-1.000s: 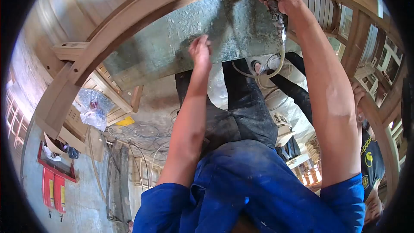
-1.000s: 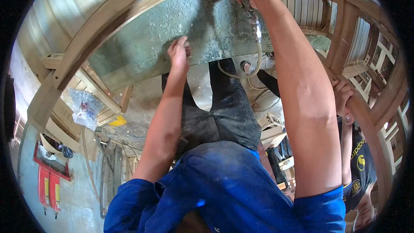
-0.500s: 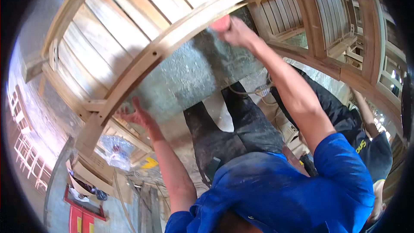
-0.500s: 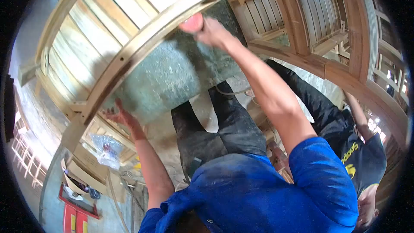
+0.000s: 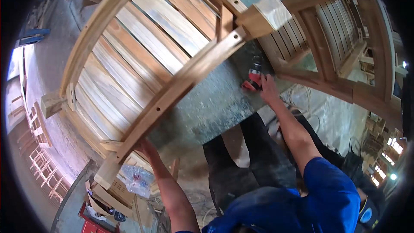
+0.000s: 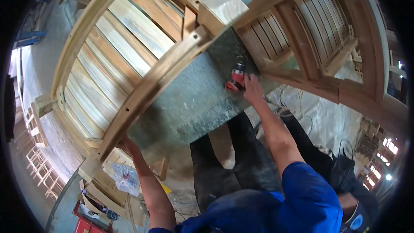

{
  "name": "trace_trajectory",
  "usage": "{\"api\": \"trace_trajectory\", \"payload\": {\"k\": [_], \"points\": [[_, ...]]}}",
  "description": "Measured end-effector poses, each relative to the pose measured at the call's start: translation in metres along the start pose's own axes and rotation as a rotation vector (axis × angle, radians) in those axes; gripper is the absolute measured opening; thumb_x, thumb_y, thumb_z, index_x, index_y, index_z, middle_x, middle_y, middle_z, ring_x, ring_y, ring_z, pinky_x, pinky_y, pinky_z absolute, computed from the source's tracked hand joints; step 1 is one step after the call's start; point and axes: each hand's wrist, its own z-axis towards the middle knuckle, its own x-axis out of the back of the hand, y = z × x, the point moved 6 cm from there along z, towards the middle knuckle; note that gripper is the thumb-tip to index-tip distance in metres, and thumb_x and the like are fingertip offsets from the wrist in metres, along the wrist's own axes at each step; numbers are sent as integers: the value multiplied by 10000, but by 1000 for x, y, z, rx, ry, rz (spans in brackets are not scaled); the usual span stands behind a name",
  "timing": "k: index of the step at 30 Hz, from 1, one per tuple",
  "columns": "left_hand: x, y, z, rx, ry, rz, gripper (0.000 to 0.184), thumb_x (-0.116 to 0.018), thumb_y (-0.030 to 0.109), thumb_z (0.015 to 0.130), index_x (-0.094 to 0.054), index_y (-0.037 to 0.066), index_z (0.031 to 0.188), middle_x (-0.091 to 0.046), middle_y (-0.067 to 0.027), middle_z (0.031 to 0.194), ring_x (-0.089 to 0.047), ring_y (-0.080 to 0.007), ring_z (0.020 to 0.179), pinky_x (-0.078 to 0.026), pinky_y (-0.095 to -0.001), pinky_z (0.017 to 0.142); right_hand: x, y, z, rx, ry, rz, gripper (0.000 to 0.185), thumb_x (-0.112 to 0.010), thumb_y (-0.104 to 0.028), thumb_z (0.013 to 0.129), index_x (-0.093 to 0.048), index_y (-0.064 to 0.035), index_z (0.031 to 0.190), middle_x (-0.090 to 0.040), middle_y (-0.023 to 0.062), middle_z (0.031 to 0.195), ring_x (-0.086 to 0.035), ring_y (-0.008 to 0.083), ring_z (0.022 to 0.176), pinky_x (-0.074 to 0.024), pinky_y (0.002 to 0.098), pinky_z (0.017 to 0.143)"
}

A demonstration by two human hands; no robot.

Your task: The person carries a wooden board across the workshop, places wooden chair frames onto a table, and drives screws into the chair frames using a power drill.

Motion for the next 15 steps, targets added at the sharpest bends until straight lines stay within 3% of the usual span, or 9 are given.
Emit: {"api": "trace_trajectory", "payload": {"k": [2, 4, 6, 8, 9, 10, 12, 13, 15], "points": [[5, -10, 4, 23, -71, -20, 594, -706, 150, 819, -362, -36, 1266, -466, -138, 1218, -465, -207, 1081, -421, -351, 917, 2, 4, 8, 18, -3, 29, 646, -700, -72, 649, -436, -50, 1239, -471, 185, 1094, -497, 373, 1030, -477, 429, 822], [10, -20, 8, -58, -90, 212, 554, -683, 172, 838, -388, -42, 1256, -480, -146, 1206, -472, -227, 1067, -408, -374, 929, 10, 2, 18, -77, -372, -166, 632, -703, -85, 661, -451, -37, 1238, -463, 182, 1118, -499, 377, 1020, -468, 420, 843], [20, -42, 16, -135, -34, 293, 480, -645, 202, 869, -443, -53, 1222, -501, -151, 1188, -477, -244, 1055, -395, -396, 938, 60, -34, 41, -69, -390, -96, 651, -729, -146, 694, -451, -31, 1271, -474, 170, 1143, -494, 350, 1080, -448, 407, 896], [10, -43, 8, -44, -105, 268, 428, -599, 229, 894, -483, -58, 1189, -515, -183, 1178, -481, -273, 1074, -382, -394, 959, 101, -67, 65, -129, -144, 745, 742, -759, -265, 710, -422, -30, 1328, -479, 154, 1200, -482, 289, 1144, -426, 400, 940], [3, -42, 5, -3, -137, 252, 410, -576, 243, 906, -503, -60, 1173, -522, -199, 1173, -483, -287, 1083, -375, -394, 969, 116, -83, 82, 54, -22, 545, 784, -677, -439, 795, -358, -48, 1394, -444, 117, 1326, -405, 216, 1250, -347, 374, 1024], [-2, -40, 5, 34, -169, 233, 399, -553, 256, 918, -524, -63, 1156, -529, -216, 1169, -485, -302, 1092, -369, -393, 980, 117, -93, 100, 85, 4, 542, 784, -677, -439, 795, -358, -48, 1394, -444, 117, 1326, -405, 216, 1250, -347, 374, 1024], [5, -64, 17, 52, -184, 189, 395, -530, 270, 930, -544, -65, 1140, -536, -232, 1164, -487, -316, 1101, -362, -392, 990, 95, -104, 135, 153, 3, 1571, 681, -574, -467, 887, -338, -103, 1412, -409, 61, 1368, -358, 192, 1276, -287, 372, 1071], [10, -116, 28, 85, -229, 316, 423, -557, 256, 913, -507, -59, 1190, -523, -223, 1194, -485, -315, 1112, -370, -388, 989, 67, -102, 154, 89, -9, 1568, 723, -427, -589, 915, -287, -111, 1439, -346, 38, 1429, -298, 179, 1322, -201, 348, 1114], [15, -128, 42, 106, -248, 429, 469, -585, 243, 895, -469, -54, 1239, -510, -215, 1224, -484, -313, 1122, -378, -384, 988, 62, -119, 160, 12, 70, 1703, 782, -326, -668, 890, -301, -104, 1432, -333, 22, 1441, -274, 159, 1332, -159, 343, 1127]]}}
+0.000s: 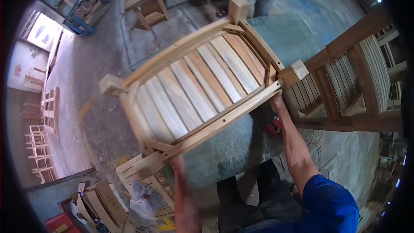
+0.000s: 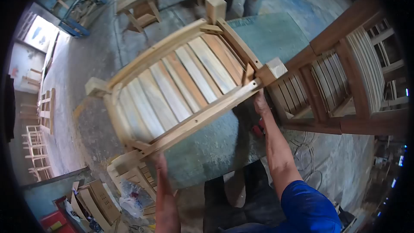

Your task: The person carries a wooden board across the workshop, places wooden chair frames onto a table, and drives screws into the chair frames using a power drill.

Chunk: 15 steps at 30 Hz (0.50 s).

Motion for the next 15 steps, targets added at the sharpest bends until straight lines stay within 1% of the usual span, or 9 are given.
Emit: {"api": "trace_trajectory", "payload": {"k": [2, 3, 5, 6, 8, 11, 13, 14, 15], "points": [[20, 47, -18, -333, 95, 150, 568, -636, 219, 857, -396, -37, 1304, -482, -179, 1273, -481, -290, 1136, -401, -386, 968, -15, -17, -17, 22, 2, 48, 797, -303, -681, 882, -316, -94, 1421, -335, 21, 1442, -256, 151, 1340, -140, 337, 1132], [32, 72, -27, -449, 136, 201, 608, -653, 211, 845, -371, -32, 1326, -473, -167, 1290, -481, -283, 1141, -408, -387, 961, -22, -33, -28, 46, -18, -82, 757, -314, -663, 900, -364, -83, 1384, -402, 25, 1374, -328, 151, 1273, -211, 333, 1090], [78, 103, -35, -274, 162, -389, 664, -727, 184, 769, -393, -13, 1309, -461, -143, 1265, -478, -270, 1130, -422, -410, 949, -35, -64, -48, 79, -29, -209, 721, -325, -644, 917, -411, -72, 1347, -469, 28, 1305, -399, 151, 1206, -282, 328, 1047], [100, 118, -35, -190, 294, -551, 551, -733, 131, 737, -490, -31, 1203, -540, -131, 1151, -550, -228, 995, -473, -381, 851, -44, -76, -60, 9, -46, -337, 636, -402, -582, 922, -473, -61, 1280, -524, 22, 1182, -459, 134, 1070, -348, 298, 940], [150, 186, -31, -141, 205, -518, 478, -742, 152, 743, -533, -41, 1128, -575, -111, 1068, -567, -202, 914, -484, -356, 790, -94, -123, -95, -31, -108, -470, 478, -507, -432, 933, -538, -39, 1204, -578, 11, 1001, -508, 94, 841, -421, 239, 731], [208, 226, -11, -82, -44, -392, 402, -748, 232, 763, -601, -47, 1012, -620, -78, 921, -588, -169, 776, -491, -324, 692, -145, -156, -133, -157, -144, -319, 462, -589, -381, 899, -544, -14, 1176, -576, 28, 999, -509, 94, 864, -435, 252, 734], [230, 255, 2, -95, -228, -295, 405, -746, 290, 776, -625, -44, 972, -629, -65, 856, -590, -163, 719, -488, -316, 656, -141, -141, -150, -396, -149, -192, 474, -609, -363, 891, -539, 6, 1181, -583, 41, 1016, -525, 104, 886, -451, 263, 761], [241, 270, -1, 49, -303, -302, 455, -721, 357, 791, -625, -36, 1001, -632, -74, 888, -591, -161, 742, -484, -310, 668, -132, -134, -159, -494, -153, -198, 453, -605, -337, 893, -540, 20, 1165, -606, 61, 995, -573, 127, 836, -481, 271, 723], [250, 273, -1, 203, -369, -301, 509, -696, 423, 806, -625, -28, 1029, -634, -82, 920, -592, -160, 766, -480, -304, 680, -145, -157, -180, -430, -99, -108, 425, -624, -305, 872, -548, 24, 1131, -626, 82, 922, -618, 156, 751, -509, 277, 652]]}}
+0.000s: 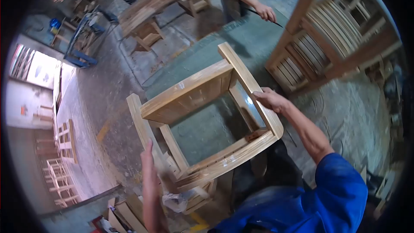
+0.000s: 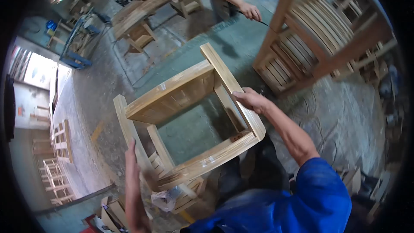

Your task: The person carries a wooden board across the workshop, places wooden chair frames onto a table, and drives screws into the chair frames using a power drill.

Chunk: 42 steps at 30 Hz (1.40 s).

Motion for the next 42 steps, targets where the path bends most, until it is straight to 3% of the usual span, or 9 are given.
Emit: {"api": "trace_trajectory", "payload": {"k": [9, 14, 18, 20, 26, 30, 38, 40, 42], "points": [[-7, 71, -16, 363, -574, -50, 694, -422, 616, 883, -565, 13, 1195, -652, -112, 1010, -637, -197, 893, -511, -347, 805, -9, 22, -98, -366, -141, 530, 495, -548, -250, 824, -433, 32, 1214, -605, 207, 855, -634, 299, 723, -551, 382, 663], [-39, 82, 51, 202, -575, -326, 784, -376, 657, 880, -551, -42, 1191, -613, -164, 1141, -590, -263, 1059, -446, -368, 943, -18, 15, -61, -391, 81, 626, 269, -492, -134, 848, -545, 44, 1043, -628, 199, 849, -644, 276, 730, -554, 401, 695], [-87, 109, 51, 10, -549, -129, 770, -400, 631, 886, -527, -47, 1227, -603, -170, 1173, -580, -272, 1083, -429, -369, 960, 9, 36, -4, -229, -192, 980, 301, -453, -190, 916, -619, 40, 1018, -643, 230, 1025, -655, 316, 881, -531, 456, 846], [-95, 103, 71, -414, -339, 599, 745, -435, 593, 890, -488, -52, 1258, -570, -203, 1225, -557, -307, 1121, -416, -381, 968, 29, 38, -8, -146, 48, 810, 470, -444, -382, 945, -563, 21, 1156, -612, 216, 1121, -616, 332, 981, -486, 497, 903], [-90, 101, 31, -643, 50, 895, 857, -478, 623, 847, -358, -39, 1379, -470, -274, 1315, -421, -399, 1255, -317, -422, 1049, 11, 57, -102, -131, 158, 265, 809, -318, -719, 848, -429, -105, 1364, -417, 73, 1399, -382, 277, 1266, -300, 480, 1008], [-66, 85, 28, -512, 74, 896, 867, -443, 658, 839, -383, -25, 1370, -454, -274, 1332, -403, -393, 1272, -311, -425, 1052, -26, 86, -142, -1, 120, 378, 646, -314, -542, 960, -421, -58, 1374, -456, 69, 1393, -423, 182, 1276, -310, 323, 1062], [-62, 65, -22, -483, 290, 1013, 839, -421, 664, 843, -410, 8, 1365, -427, -261, 1359, -367, -385, 1299, -304, -464, 1048, -4, 84, -155, 231, 362, 26, 601, -357, -479, 966, -450, 6, 1308, -488, 149, 1314, -449, 267, 1217, -331, 348, 1037], [-74, 70, -55, -940, 608, 1005, 864, -401, 678, 842, -352, 22, 1403, -345, -248, 1421, -285, -382, 1346, -284, -512, 1048, -14, 44, -193, 541, 531, -291, 567, -381, -446, 956, -472, 7, 1284, -483, 171, 1317, -446, 299, 1221, -333, 391, 1033], [-94, 53, -57, -1171, 486, 1214, 867, -412, 668, 845, -293, 44, 1434, -251, -223, 1481, -207, -373, 1382, -242, -559, 1061, -28, 13, -223, 866, 668, -610, 533, -405, -414, 946, -494, 7, 1261, -478, 192, 1320, -443, 330, 1225, -335, 434, 1029]]}}
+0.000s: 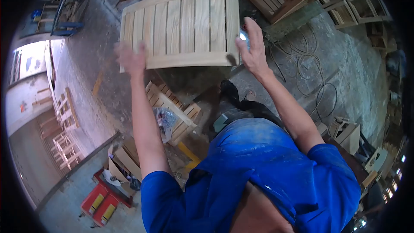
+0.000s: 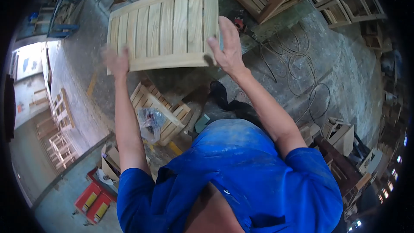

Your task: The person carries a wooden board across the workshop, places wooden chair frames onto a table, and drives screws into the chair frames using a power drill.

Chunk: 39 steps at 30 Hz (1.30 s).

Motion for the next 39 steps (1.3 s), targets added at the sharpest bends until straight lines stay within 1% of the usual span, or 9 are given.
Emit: {"api": "trace_trajectory", "payload": {"k": [4, 6, 10, 14, 16, 20, 25, 28, 39], "points": [[9, 10, 11, 83, -641, 17, 890, -392, 683, 840, -271, 38, 1441, -224, -191, 1506, -182, -339, 1404, -186, -577, 1086, -27, -20, -7, 378, -581, -505, 390, -410, -355, 918, -632, -94, 1103, -513, 162, 1307, -459, 346, 1219, -322, 566, 990], [26, 8, 13, 82, -396, -39, 896, -401, 690, 828, -286, 43, 1437, -234, -188, 1504, -192, -334, 1402, -184, -577, 1087, -22, -21, 19, -54, -860, -288, 367, -428, -357, 910, -658, -118, 1069, -522, 150, 1305, -471, 323, 1220, -335, 527, 998], [-3, 15, -15, 20, -355, -71, 867, -478, 663, 798, -351, 65, 1413, -290, -177, 1483, -221, -336, 1392, -175, -570, 1095, -33, -19, -5, 502, -456, -543, 499, -448, -431, 900, -587, -1, 1112, -538, 188, 1242, -473, 334, 1195, -387, 465, 946], [25, 18, 11, 69, -804, -161, 852, -512, 637, 788, -386, 44, 1387, -316, -175, 1470, -235, -330, 1388, -164, -540, 1110, -21, -26, 27, 255, -628, -503, 589, -535, -413, 865, -496, 19, 1265, -444, 194, 1368, -385, 335, 1294, -324, 523, 1014], [42, 15, 34, -18, -127, -104, 795, -524, 604, 786, -463, 24, 1327, -418, -193, 1400, -370, -322, 1320, -253, -472, 1091, -24, -27, 9, 367, -488, -612, 538, -555, -399, 855, -536, 9, 1206, -465, 197, 1338, -406, 345, 1271, -323, 529, 1013], [21, 8, 65, 88, -966, -232, 764, -564, 567, 769, -496, 14, 1293, -439, -207, 1374, -419, -330, 1270, -268, -484, 1079, -36, -52, 21, 134, -741, -713, 567, -546, -445, 853, -536, -8, 1214, -467, 215, 1330, -401, 375, 1270, -280, 587, 1026], [14, -11, 97, -185, 138, -208, 625, -543, 504, 812, -593, -15, 1157, -574, -213, 1214, -557, -363, 1105, -336, -449, 1036, -34, -81, -9, 345, -559, -722, 583, -572, -458, 831, -545, -2, 1192, -485, 218, 1304, -384, 368, 1288, -262, 591, 1037], [-3, -10, 108, -141, -444, -162, 609, -532, 479, 834, -559, -2, 1205, -572, -222, 1213, -543, -381, 1119, -375, -423, 1009, -41, -72, -11, 311, -645, -763, 540, -586, -422, 834, -548, -19, 1192, -506, 222, 1283, -407, 370, 1275, -303, 537, 1040], [-128, -59, 123, 391, -690, -865, 759, -498, 605, 846, -556, -75, 1178, -583, -272, 1159, -558, -355, 1108, -399, -410, 950, -59, 43, -44, -910, -192, 388, 492, -734, -337, 775, -600, 10, 1098, -654, 89, 971, -614, 171, 816, -491, 304, 759]]}}
